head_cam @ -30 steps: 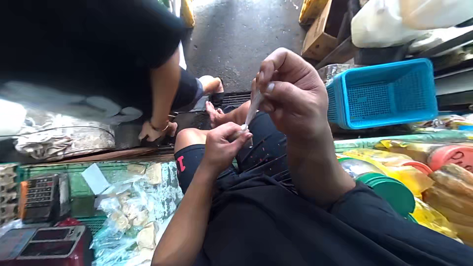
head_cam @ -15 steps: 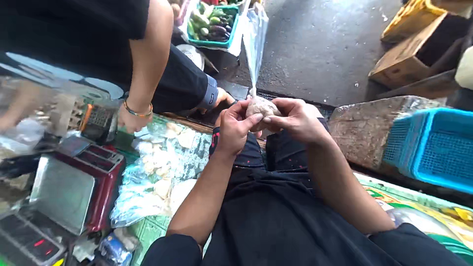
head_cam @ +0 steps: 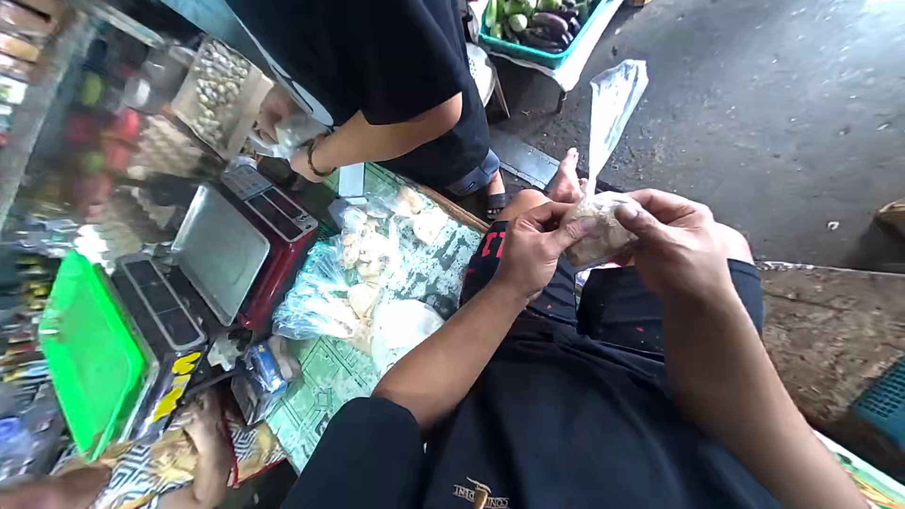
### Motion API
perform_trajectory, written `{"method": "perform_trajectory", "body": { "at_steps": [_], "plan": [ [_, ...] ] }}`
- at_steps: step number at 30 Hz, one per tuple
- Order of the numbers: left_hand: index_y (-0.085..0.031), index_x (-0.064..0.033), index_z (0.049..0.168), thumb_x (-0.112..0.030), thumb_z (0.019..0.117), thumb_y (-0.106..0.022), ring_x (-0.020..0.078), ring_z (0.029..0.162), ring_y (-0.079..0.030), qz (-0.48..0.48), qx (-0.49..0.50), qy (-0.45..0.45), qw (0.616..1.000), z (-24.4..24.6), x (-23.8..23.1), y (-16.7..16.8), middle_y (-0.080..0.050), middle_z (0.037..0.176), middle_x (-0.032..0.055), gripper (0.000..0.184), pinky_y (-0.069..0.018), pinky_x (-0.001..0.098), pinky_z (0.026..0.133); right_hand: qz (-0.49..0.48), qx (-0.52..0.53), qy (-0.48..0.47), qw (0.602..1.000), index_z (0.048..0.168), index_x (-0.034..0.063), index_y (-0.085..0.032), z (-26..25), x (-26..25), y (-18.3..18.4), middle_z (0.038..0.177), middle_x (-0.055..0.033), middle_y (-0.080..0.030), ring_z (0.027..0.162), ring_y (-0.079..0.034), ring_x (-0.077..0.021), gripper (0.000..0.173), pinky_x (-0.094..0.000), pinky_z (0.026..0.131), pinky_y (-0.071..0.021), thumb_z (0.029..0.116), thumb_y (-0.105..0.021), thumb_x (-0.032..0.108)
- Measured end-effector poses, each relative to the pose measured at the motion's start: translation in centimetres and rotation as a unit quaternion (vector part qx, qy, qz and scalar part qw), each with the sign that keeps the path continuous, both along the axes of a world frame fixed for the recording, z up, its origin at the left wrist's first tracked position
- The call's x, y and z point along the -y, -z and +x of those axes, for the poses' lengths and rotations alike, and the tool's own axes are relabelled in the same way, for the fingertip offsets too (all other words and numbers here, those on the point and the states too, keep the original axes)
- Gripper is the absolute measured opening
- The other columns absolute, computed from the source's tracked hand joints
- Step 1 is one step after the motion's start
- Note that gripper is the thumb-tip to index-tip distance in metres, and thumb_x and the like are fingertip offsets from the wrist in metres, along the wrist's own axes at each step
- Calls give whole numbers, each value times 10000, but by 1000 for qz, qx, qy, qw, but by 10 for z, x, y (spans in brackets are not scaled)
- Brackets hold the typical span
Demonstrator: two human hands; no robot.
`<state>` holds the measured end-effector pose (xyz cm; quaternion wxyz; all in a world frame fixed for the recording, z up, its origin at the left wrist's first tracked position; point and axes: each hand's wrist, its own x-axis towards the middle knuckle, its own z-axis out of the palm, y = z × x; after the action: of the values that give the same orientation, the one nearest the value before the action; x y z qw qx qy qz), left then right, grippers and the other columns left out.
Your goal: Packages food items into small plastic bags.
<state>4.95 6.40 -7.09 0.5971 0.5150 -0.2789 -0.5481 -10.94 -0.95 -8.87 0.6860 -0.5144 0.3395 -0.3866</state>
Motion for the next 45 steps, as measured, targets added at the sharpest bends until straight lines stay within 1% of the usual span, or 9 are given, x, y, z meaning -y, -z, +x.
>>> {"method": "perform_trajectory", "body": {
  "at_steps": [10,19,21,24,31,37,40,42,45],
  "plan": [
    [-695,-59,1081,-83,937,-678,111,786,-675,79,102,73,989,73,-48,-14,-706,928,46,147,-595,312,727,87,-65,-143,984,1112,84,-715,4,-5,36,881,-36,-731,697,-691,-116,162,-291,631,-614,987,-620,128],
    [-658,-156,1217,-193,933,-675,190,1032,-699,98,59,-212,971,248,-229,-26,-719,1119,46,287,-589,434,921,211,-251,-18,945,1219,95,-631,-2,18,117,1001,-42,-684,811,-661,-126,287,-352,741,-575,1049,-578,320],
    [-586,-114,1293,-171,1004,-568,216,1038,-689,191,83,-269,940,268,-271,7,-695,1158,88,295,-584,438,913,216,-249,-46,943,1235,85,-625,4,18,122,1040,-69,-685,863,-672,-158,299,-381,758,-574,1054,-573,317],
    [-572,21,1356,-218,1017,-644,284,1035,-672,432,231,-351,798,281,-317,68,-659,1230,210,420,-567,460,885,207,-284,-71,934,1240,68,-634,1,14,130,1091,-115,-690,904,-677,-206,322,-437,784,-566,1053,-581,324],
    [-654,43,1211,-110,969,-675,284,1017,-695,386,451,-255,763,249,-216,77,-693,1140,206,287,-568,470,929,207,-305,-53,928,1245,58,-642,-5,15,126,1079,-133,-689,895,-672,-219,316,-441,787,-561,1057,-571,302],
    [-423,-24,1523,-252,896,-755,365,1390,-488,384,570,-201,698,275,-124,101,-492,1498,236,745,-409,528,1152,199,-312,-41,928,1238,48,-650,-11,13,125,1071,-164,-688,901,-681,-246,297,-482,829,-569,1050,-583,268],
    [-430,-26,1503,-311,852,-798,430,1295,-559,473,577,-151,648,288,-109,116,-575,1395,261,800,-457,629,1060,188,-300,-25,935,1226,47,-659,-13,12,126,1064,-156,-689,887,-675,-243,292,-474,804,-564,1044,-587,264],
    [-648,-32,1279,-261,895,-743,432,1179,-627,478,550,-163,665,291,-111,113,-666,1237,247,457,-484,666,980,191,-290,-18,938,1229,48,-655,-18,12,125,1054,-139,-695,860,-675,-218,293,-441,770,-565,1047,-587,267],
    [-675,16,1176,-235,975,-663,337,1083,-652,369,435,-285,771,294,-126,93,-678,1154,216,322,-527,559,938,187,-271,-5,944,1211,28,-652,-19,16,120,1037,-139,-701,846,-680,-211,289,-426,758,-568,1048,-586,257]
  ]
}}
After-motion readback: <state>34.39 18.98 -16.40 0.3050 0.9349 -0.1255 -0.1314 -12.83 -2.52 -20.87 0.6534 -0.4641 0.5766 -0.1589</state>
